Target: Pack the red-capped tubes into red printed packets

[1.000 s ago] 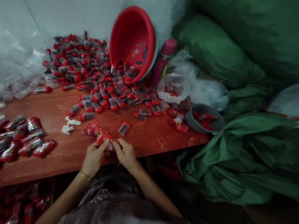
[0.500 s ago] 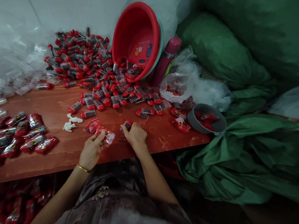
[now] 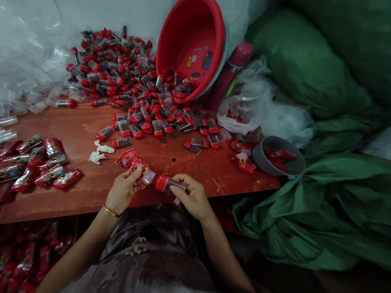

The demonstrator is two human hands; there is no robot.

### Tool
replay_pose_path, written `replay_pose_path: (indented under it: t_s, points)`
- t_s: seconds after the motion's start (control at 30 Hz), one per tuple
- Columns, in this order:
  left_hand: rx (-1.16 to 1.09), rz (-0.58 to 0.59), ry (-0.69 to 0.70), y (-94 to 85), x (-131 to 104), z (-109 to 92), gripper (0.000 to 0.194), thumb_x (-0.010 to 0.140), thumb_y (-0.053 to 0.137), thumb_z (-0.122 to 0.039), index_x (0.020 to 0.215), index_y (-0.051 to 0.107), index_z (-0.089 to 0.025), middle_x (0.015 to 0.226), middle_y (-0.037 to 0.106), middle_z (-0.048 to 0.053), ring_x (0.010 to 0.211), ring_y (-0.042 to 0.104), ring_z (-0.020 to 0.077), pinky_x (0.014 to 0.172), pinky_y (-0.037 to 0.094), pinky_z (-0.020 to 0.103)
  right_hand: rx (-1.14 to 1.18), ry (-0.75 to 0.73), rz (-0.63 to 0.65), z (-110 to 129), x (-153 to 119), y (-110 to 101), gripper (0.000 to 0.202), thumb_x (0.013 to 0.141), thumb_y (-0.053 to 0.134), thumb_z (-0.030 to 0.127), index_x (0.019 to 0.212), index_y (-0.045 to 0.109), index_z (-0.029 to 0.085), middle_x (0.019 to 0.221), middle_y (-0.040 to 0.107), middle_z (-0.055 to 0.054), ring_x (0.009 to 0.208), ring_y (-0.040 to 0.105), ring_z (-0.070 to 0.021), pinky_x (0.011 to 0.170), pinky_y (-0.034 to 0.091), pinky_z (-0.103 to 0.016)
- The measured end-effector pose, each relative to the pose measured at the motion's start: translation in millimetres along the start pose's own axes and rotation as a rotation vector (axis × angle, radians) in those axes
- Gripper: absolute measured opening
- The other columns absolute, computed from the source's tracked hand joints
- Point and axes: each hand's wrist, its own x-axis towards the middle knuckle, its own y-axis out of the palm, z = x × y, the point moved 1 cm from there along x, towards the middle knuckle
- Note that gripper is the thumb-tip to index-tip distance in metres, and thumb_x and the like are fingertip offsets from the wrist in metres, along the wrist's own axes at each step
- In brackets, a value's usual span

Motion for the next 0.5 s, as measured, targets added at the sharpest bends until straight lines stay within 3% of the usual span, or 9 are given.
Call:
replay_pose_path:
  t_s: [0.13, 0.5]
  points:
    - [0.060, 0.041, 0.058, 5.4, -2.1, 2.9, 0.043, 0.041, 0.087, -0.039, 0.069, 0.070, -0.011, 0.063, 0.068, 0.002, 0.049, 0.056, 0.0071, 0.047, 0.044, 0.018, 0.036, 0.044, 0.045, 5.2, -11.5, 3.6, 0.029, 0.077, 0.061, 0.045, 0.087, 0.060, 0.018, 0.052, 0.051, 0.006, 0.038, 0.045, -0.0070, 0.041, 0.043, -0.020]
    - [0.110, 0.113, 0.091, 4.3, -6.5, -2.6, 0.042, 0.043, 0.086, -0.039, 0.070, 0.069, -0.013, 0.067, 0.068, 0.002, 0.056, 0.059, 0.0108, 0.055, 0.049, 0.023, 0.030, 0.012, -0.038, 1.5, -4.4, 21.0, 0.024, 0.076, 0.061, 0.041, 0.084, 0.060, 0.018, 0.055, 0.052, 0.005, 0.039, 0.043, -0.0060, 0.039, 0.038, -0.018]
